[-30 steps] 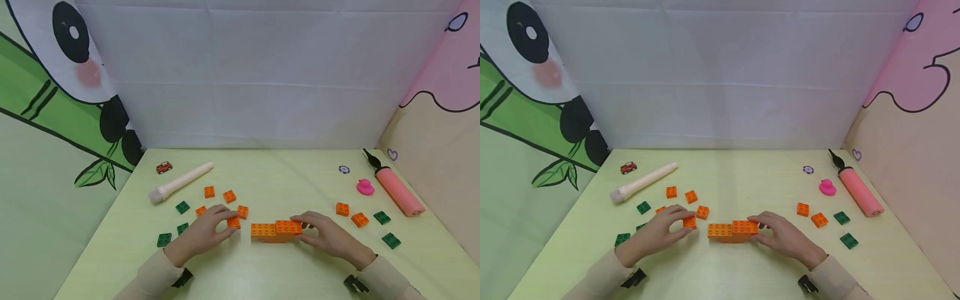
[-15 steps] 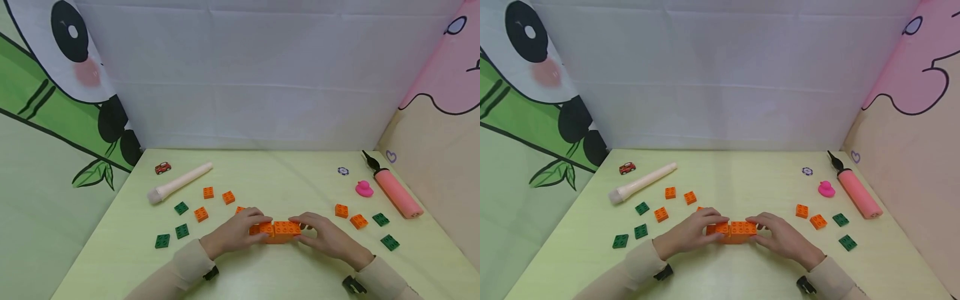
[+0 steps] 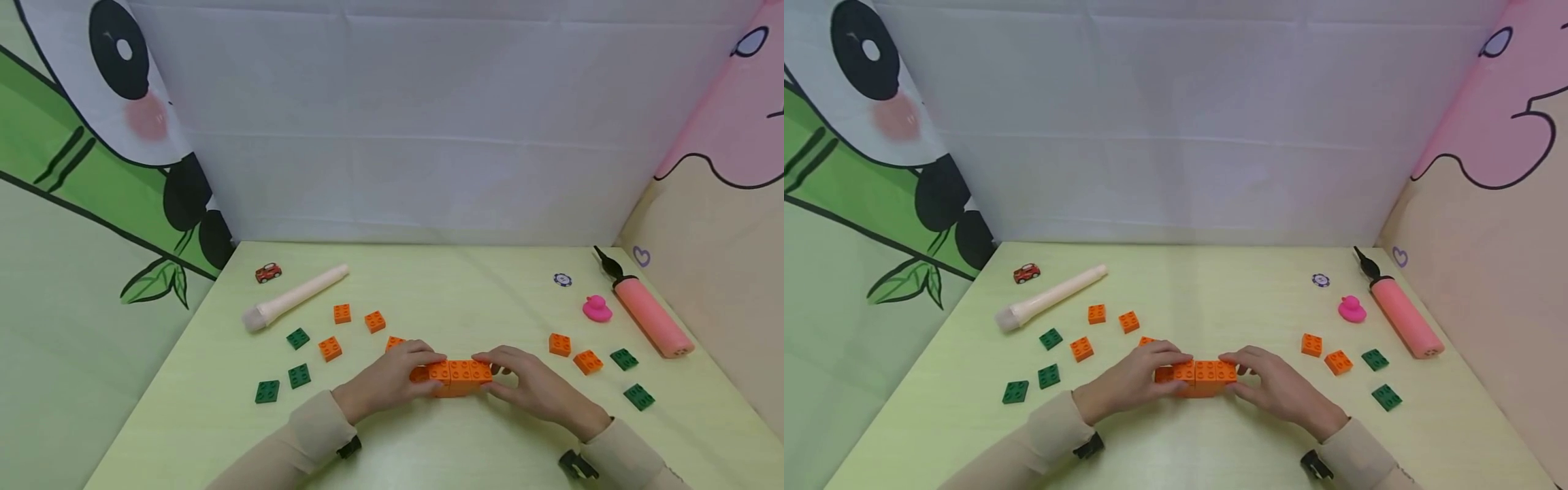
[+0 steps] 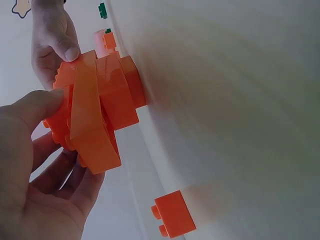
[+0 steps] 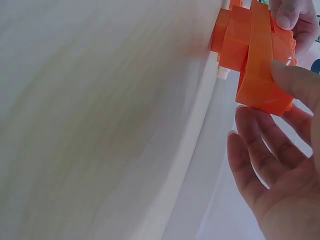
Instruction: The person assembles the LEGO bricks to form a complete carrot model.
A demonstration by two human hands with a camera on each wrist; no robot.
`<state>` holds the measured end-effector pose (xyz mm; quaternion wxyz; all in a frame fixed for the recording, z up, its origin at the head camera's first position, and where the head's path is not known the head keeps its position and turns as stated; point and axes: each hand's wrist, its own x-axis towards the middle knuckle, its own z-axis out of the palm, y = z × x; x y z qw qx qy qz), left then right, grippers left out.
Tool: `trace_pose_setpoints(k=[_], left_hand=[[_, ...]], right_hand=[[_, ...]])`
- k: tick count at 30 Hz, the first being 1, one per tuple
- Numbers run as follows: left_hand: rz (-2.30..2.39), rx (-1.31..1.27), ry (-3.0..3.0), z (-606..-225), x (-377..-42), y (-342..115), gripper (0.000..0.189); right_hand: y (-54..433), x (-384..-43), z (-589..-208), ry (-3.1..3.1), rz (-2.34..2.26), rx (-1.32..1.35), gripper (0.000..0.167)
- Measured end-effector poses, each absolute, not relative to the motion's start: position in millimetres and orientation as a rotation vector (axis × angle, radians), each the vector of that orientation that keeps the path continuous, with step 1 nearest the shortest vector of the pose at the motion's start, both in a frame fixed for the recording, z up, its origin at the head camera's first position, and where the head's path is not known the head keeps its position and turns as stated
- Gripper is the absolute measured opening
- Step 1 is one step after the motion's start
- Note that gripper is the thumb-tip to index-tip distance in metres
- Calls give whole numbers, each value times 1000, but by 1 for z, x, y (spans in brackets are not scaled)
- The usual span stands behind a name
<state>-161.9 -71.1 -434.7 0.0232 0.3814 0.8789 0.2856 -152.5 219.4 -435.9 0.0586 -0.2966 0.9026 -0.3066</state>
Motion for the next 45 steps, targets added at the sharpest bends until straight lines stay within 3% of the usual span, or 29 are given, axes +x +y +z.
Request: trace_pose_setpoints(k=[29,37,45], left_hand=[[714,1199,2744,-428,-162,-70,45],[710,1118,2706,-426,-170,-91,74],[796,944,2804,-429,-194,-121,67]], right_hand=[[219,-152,-434,2734,-931,-897,45],[219,-152,-432,2730,-920,-903,46],[220,-153,-433,2712,-942,-914,44]])
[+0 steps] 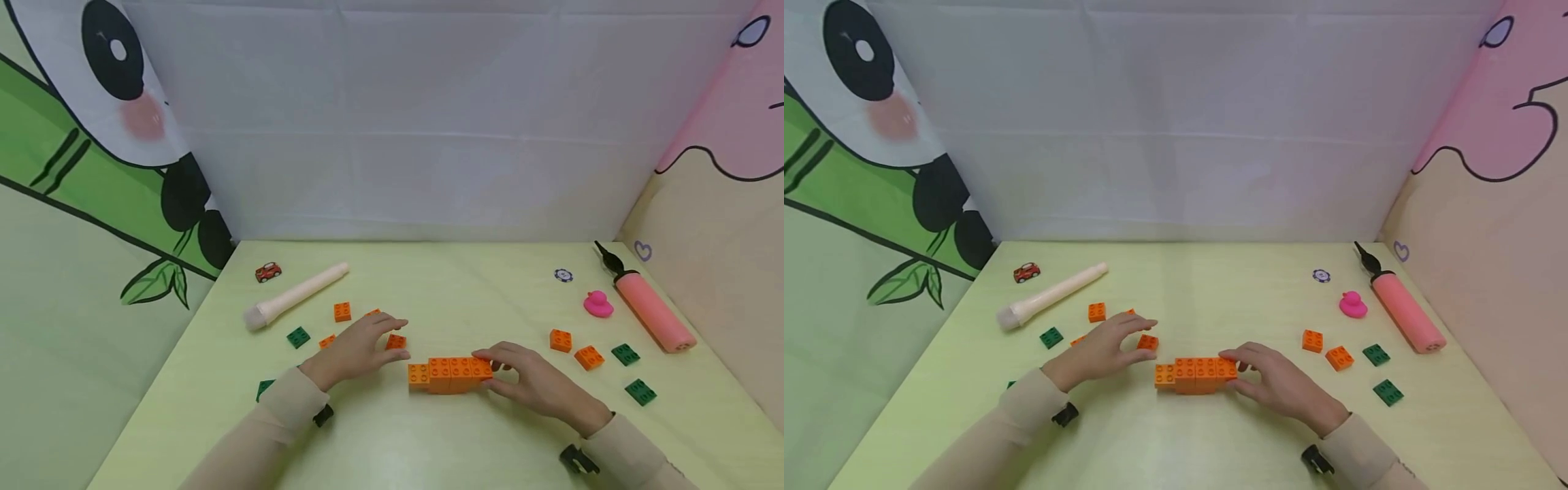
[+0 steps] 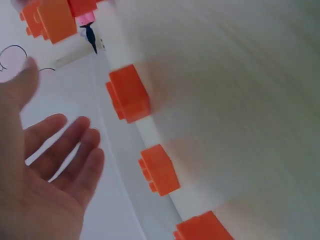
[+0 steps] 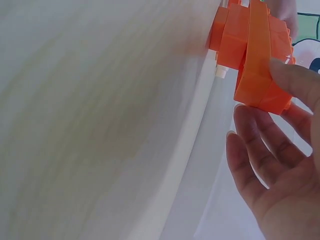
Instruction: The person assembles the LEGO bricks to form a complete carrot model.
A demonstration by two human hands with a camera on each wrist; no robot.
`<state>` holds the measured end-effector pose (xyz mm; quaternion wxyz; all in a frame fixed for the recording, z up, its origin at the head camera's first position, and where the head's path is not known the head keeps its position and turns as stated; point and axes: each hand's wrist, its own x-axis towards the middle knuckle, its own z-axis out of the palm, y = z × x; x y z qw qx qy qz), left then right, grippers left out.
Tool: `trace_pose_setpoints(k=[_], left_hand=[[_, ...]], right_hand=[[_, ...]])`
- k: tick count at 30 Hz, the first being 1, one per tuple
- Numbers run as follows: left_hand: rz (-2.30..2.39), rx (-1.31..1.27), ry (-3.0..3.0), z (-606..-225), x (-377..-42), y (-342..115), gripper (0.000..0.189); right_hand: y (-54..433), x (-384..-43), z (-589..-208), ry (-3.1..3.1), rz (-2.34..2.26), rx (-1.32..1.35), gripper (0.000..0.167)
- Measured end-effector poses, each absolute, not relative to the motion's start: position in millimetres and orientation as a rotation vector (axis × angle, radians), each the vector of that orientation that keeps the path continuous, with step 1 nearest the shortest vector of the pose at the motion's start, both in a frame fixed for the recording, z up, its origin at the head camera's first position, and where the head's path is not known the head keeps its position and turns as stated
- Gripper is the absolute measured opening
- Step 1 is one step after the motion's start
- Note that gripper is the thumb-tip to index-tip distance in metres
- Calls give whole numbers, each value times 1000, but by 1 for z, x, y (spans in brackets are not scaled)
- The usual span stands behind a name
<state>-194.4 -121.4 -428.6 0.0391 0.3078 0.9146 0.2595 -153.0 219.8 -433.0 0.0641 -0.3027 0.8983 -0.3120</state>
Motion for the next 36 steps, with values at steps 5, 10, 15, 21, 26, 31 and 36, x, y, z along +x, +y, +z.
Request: trace_pose_setpoints(k=[5,10,15,21,26,31,36], left_hand=[[737,875,2775,-434,-204,-125,58],[653,882,2779,-441,-208,-122,45],[610,852,2791,-444,-209,-119,39],[633,846,2798,-442,-207,-119,35],[721,840,2799,-439,-200,-122,37],[921,914,2787,-434,-185,-124,37],[1112,1032,2748,-433,-172,-122,34]], right_hand=[[220,-153,-434,2712,-943,-913,44],[219,-153,-433,2709,-941,-898,44],[218,-152,-432,2706,-937,-881,44],[219,-152,-433,2702,-942,-874,44],[219,-153,-434,2703,-934,-870,45],[219,-153,-434,2716,-928,-877,45],[218,-153,-434,2715,-927,-875,44]])
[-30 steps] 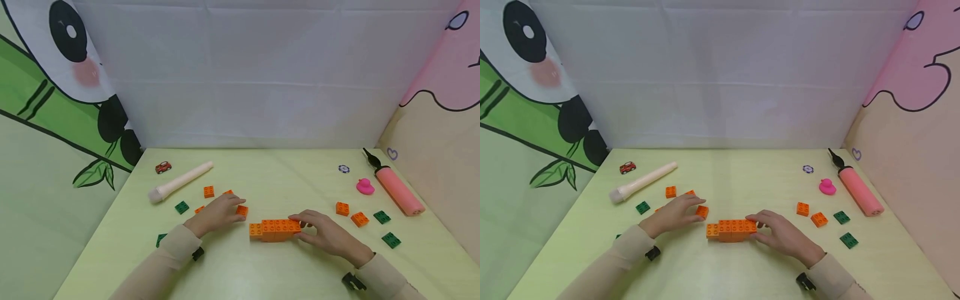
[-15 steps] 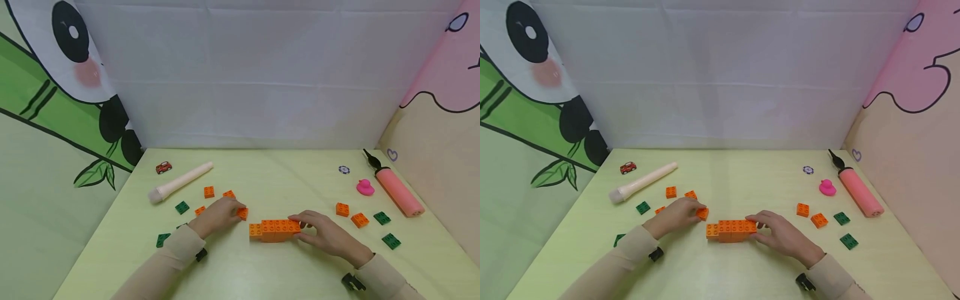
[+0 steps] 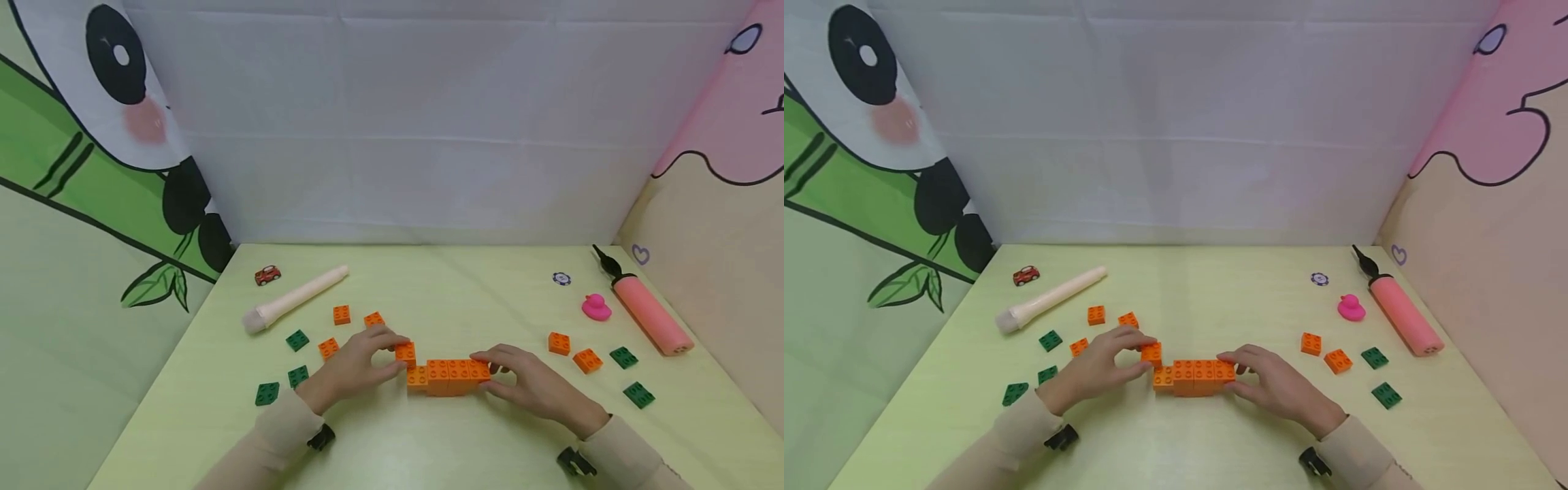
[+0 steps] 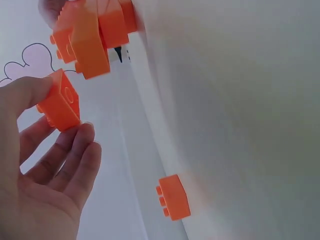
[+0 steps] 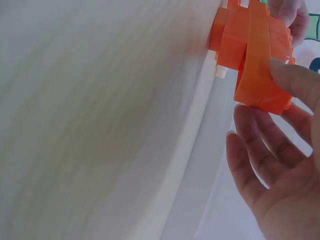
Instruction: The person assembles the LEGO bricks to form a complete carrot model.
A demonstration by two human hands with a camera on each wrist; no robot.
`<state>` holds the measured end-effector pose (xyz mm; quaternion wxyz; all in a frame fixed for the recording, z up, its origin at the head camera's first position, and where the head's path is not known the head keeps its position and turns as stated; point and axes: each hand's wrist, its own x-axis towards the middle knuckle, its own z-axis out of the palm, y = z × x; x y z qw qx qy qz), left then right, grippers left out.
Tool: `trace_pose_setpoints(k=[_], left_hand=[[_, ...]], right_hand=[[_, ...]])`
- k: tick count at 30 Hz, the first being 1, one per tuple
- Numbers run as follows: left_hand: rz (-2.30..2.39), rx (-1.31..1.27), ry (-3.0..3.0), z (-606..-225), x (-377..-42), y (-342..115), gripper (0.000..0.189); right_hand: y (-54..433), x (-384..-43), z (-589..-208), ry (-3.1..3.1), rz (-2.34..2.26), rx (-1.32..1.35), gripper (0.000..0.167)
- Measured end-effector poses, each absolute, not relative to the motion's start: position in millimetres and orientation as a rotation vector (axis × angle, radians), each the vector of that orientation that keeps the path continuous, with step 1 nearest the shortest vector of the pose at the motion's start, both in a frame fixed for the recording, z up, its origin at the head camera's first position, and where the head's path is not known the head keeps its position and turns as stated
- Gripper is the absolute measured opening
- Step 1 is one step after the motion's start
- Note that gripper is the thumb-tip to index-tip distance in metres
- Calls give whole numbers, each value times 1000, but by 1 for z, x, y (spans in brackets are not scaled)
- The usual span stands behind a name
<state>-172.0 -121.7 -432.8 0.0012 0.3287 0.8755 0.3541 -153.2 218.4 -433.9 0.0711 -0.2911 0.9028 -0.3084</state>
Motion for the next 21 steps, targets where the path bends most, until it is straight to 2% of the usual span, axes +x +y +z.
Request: trace_pose_setpoints(k=[13,21], left_hand=[[1089,1076,2689,-439,-160,-105,35],[1031,924,2562,-434,-159,-104,37]], right_hand=[[219,-154,-435,2729,-916,-887,44],[217,-152,-434,2729,-931,-889,45]])
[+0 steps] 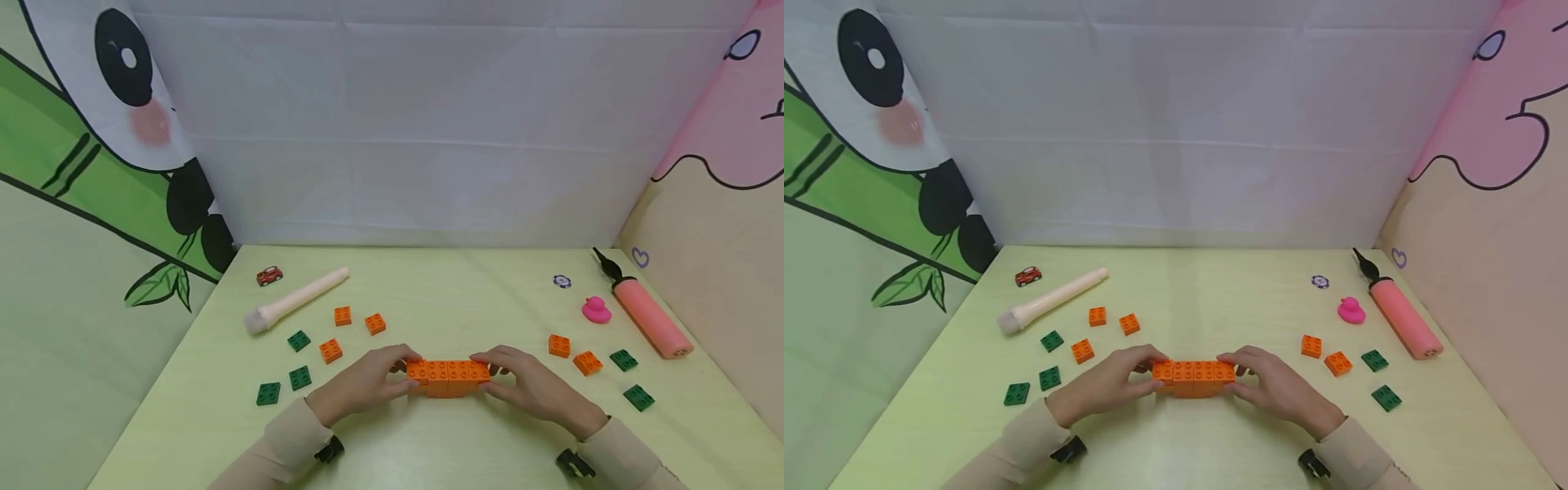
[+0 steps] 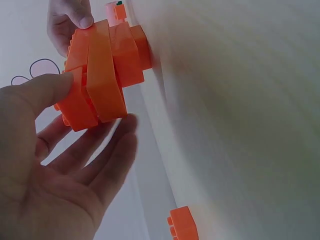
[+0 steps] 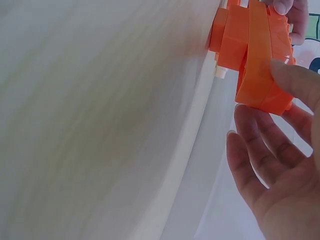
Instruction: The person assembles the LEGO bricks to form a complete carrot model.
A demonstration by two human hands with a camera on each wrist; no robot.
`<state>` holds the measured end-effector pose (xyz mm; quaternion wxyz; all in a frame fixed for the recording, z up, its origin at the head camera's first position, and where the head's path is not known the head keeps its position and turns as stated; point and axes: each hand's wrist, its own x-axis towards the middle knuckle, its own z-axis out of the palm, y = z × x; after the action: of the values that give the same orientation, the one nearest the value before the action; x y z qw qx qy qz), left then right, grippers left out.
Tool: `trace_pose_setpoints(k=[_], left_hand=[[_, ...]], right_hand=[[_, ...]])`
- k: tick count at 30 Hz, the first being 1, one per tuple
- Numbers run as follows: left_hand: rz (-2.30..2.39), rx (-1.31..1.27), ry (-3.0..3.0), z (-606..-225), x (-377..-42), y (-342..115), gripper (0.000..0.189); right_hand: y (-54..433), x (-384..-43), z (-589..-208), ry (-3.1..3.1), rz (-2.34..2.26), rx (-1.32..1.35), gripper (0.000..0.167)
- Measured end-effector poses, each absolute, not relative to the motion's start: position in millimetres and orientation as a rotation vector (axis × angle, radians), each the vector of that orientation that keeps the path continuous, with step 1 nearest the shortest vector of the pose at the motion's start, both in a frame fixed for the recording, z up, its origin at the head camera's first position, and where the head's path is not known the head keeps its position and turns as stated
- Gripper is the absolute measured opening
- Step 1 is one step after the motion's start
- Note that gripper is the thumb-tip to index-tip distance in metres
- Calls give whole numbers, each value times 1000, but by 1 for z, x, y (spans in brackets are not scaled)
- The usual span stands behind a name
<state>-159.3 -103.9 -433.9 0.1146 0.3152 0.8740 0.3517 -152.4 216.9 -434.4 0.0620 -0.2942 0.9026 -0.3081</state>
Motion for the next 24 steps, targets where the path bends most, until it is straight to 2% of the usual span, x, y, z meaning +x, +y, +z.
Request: trace_pose_setpoints(k=[5,24], left_hand=[[1071,866,2443,-436,-161,-101,36],[1223,896,2419,-441,-162,-104,33]], right_hand=[[217,-152,-433,2724,-929,-877,45],[217,-153,-431,2692,-960,-881,44]])
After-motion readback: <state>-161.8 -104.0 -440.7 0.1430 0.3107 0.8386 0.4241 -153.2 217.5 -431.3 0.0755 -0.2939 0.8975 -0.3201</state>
